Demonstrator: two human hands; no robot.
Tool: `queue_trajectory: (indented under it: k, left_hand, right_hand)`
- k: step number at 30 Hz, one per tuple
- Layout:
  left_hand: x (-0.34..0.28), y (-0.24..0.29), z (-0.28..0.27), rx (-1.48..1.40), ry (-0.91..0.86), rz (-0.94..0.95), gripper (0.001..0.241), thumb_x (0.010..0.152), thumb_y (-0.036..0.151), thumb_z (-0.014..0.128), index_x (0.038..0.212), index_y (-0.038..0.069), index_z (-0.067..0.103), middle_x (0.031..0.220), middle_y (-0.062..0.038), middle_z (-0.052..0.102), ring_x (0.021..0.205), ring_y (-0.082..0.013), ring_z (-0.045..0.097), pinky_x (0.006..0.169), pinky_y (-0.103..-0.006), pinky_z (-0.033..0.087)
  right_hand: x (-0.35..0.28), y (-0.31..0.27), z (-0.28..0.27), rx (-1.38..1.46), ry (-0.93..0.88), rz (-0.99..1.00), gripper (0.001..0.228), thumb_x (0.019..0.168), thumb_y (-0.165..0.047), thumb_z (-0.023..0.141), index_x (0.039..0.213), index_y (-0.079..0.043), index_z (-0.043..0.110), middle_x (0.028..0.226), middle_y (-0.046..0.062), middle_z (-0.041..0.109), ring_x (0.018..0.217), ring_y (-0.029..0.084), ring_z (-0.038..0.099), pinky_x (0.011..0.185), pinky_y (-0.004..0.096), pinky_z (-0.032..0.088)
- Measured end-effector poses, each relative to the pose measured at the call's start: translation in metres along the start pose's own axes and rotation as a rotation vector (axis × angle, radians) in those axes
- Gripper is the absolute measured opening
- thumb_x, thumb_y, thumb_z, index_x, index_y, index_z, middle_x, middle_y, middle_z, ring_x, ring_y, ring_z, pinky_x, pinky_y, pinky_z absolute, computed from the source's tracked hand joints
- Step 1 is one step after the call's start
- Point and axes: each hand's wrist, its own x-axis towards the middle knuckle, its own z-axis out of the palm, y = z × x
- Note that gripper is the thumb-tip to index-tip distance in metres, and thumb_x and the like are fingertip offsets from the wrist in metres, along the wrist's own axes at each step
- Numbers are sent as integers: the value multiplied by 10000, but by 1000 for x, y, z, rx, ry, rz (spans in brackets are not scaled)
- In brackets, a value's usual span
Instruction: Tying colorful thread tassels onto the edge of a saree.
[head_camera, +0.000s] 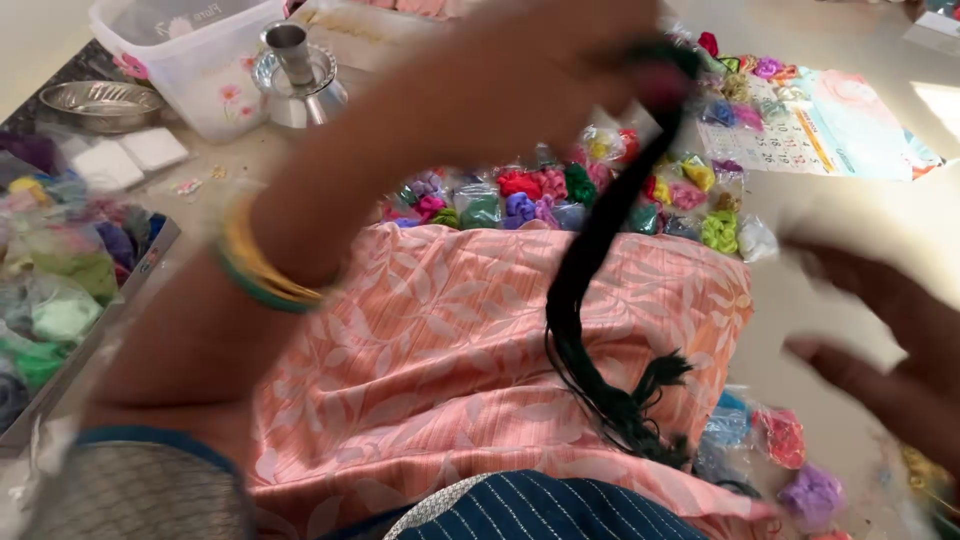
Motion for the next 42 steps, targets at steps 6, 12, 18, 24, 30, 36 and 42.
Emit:
queue_trajectory:
  k: [6, 12, 18, 24, 30, 36, 42]
  left_hand:
    - [-2, -18, 63, 202, 340, 602, 228, 1000, 253, 695, 1191, 130, 706, 935, -54, 745, 824, -306, 679, 700, -440, 512]
    - [-63, -155, 86, -669, 723, -46, 159, 1107, 189, 578, 1050, 64, 660, 783, 37, 576, 593, -38, 486, 502, -229, 377]
    - [-103, -270, 215, -1112, 539, -322, 143, 1044, 202, 603, 993, 84, 664, 720, 30, 587, 551, -66, 491, 480, -239, 382]
    - [-114, -285, 216, -1428, 603, -299, 170, 998, 205, 648, 1041, 50, 701, 796, -10, 663, 602, -105, 561, 530, -257, 441]
    - [-120, -298, 226, -1387, 493, -260, 212, 1024, 219, 691, 1007, 9, 713, 752, -16, 635, 605, -92, 528, 530, -229, 398]
    - [-126, -291, 222, -1465, 418, -287, 212, 1020, 230, 672, 1059, 25, 711, 761, -2, 628, 585, -86, 533, 517, -221, 410]
    - [-131, -323, 235, -1729, 661, -392, 172, 1025, 202, 644, 1110, 60, 689, 965, -26, 701, 821, -121, 624, 704, -243, 514]
  right_hand:
    - [87, 70, 93, 354, 140, 11, 289, 888, 80, 703, 1104, -22, 541, 1138, 57, 519, 1005, 167, 476, 906, 373, 454]
    - [66, 162, -23, 36, -281, 562, 336, 896, -4, 607, 1218, 21, 697, 782, 140, 634, 657, 205, 591, 583, 341, 502]
    - [8, 267, -156, -331, 10, 727, 326, 985, -110, 544, 1185, 63, 736, 966, 106, 791, 868, 198, 696, 843, 358, 554]
    - [8, 298, -132, -889, -257, 953, 535, 860, -47, 679, 1379, -173, 680, 1077, 149, 771, 1016, 297, 747, 964, 409, 587]
    - [101, 207, 45, -929, -31, 151, 537, 921, -334, 670, 1394, -90, 596, 1381, 164, 634, 1243, 360, 606, 1036, 459, 477]
    - [182, 178, 210, -586, -73, -165, 974, 751, -287, 762, 1582, -36, 322, 1184, 246, 636, 1020, 432, 650, 882, 494, 516]
    - [175, 245, 194, -976, -21, -100, 407, 831, -173, 669, 1238, -173, 666, 1095, 132, 715, 917, 358, 692, 794, 512, 535]
